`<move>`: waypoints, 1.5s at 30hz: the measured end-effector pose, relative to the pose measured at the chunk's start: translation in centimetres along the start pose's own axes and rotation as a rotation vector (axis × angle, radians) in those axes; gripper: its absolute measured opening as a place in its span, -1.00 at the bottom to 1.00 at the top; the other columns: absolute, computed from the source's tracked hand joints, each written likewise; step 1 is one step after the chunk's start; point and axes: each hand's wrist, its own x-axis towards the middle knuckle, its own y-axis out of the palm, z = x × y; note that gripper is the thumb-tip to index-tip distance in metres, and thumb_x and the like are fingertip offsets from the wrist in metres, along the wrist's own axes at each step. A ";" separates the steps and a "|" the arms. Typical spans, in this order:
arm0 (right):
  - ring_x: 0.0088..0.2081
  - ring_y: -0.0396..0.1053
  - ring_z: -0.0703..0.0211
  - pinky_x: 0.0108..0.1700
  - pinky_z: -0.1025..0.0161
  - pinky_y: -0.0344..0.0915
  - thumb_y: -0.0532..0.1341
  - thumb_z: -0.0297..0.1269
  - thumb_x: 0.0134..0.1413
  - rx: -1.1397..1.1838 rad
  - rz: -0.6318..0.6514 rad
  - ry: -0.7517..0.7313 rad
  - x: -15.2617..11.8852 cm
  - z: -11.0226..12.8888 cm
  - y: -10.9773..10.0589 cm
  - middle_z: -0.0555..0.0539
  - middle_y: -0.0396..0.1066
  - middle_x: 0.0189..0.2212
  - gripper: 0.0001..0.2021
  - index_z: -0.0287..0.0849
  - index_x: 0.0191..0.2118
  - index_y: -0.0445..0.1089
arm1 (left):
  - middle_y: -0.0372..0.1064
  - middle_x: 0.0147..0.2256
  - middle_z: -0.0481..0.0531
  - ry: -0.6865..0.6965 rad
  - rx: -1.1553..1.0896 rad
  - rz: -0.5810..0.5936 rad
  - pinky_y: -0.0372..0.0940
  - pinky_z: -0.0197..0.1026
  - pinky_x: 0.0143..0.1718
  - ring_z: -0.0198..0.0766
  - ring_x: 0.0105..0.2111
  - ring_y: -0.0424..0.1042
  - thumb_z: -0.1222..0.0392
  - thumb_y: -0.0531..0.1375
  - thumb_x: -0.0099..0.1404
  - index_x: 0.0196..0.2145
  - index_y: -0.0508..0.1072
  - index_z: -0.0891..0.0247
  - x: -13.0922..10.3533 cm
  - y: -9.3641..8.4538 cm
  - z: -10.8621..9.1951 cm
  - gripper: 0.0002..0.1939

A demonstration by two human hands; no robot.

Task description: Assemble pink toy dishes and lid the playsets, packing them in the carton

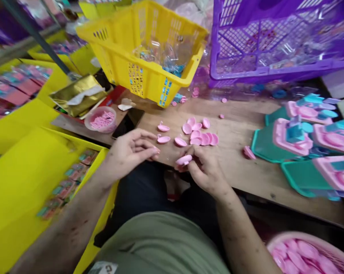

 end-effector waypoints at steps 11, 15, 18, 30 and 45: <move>-0.43 0.49 0.13 -0.33 0.18 0.38 0.16 -0.50 0.30 -0.323 -0.131 0.006 -3.9 0.1 0.8 0.05 0.49 -0.40 -0.81 -0.02 -0.14 0.32 | 0.72 -0.23 0.03 -0.109 -0.317 0.059 0.70 -0.21 -0.15 -0.15 -0.23 0.78 -0.02 0.55 0.35 -0.14 0.61 0.26 -2.2 8.0 2.6 -0.66; -0.22 0.57 0.13 -0.17 0.18 0.52 0.16 -0.37 0.56 -0.052 -0.033 0.084 -4.9 1.3 1.1 -0.03 0.53 -0.16 -0.89 -0.02 0.06 0.31 | 0.72 -0.20 0.01 0.106 -0.130 0.056 0.65 -0.29 -0.10 -0.22 -0.21 0.75 0.16 0.45 0.45 -0.14 0.68 0.24 -2.7 8.2 1.8 -0.89; -0.17 0.50 0.14 -0.10 0.15 0.53 0.11 -0.29 0.68 -0.019 -0.012 -0.006 -5.7 1.3 0.8 -0.05 0.44 -0.10 -0.95 0.01 0.09 0.27 | 0.71 -0.24 -0.02 0.158 -0.111 0.044 0.63 -0.33 -0.15 -0.26 -0.26 0.72 0.19 0.46 0.44 -0.14 0.72 0.21 -3.0 7.9 1.2 -0.93; 0.06 0.44 0.04 0.07 0.08 0.54 0.09 -0.44 0.63 0.017 0.122 -0.291 -5.8 1.9 -0.1 -0.12 0.38 0.00 -0.79 0.05 0.16 0.26 | 0.73 -0.27 0.04 0.077 -0.006 0.106 0.63 -0.26 -0.24 -0.16 -0.30 0.70 0.08 0.51 0.37 -0.21 0.80 0.15 -3.5 6.5 -0.3 -0.88; -0.18 0.48 0.14 -0.18 0.20 0.55 0.14 -0.38 0.62 -0.109 0.065 -0.321 -5.9 0.8 0.2 -0.10 0.39 -0.06 -0.83 0.06 0.12 0.34 | 0.67 -0.37 0.01 -0.034 -0.249 0.198 0.61 -0.25 -0.34 -0.21 -0.41 0.66 0.07 0.55 0.35 -0.33 0.74 0.19 -3.8 6.9 0.8 -0.82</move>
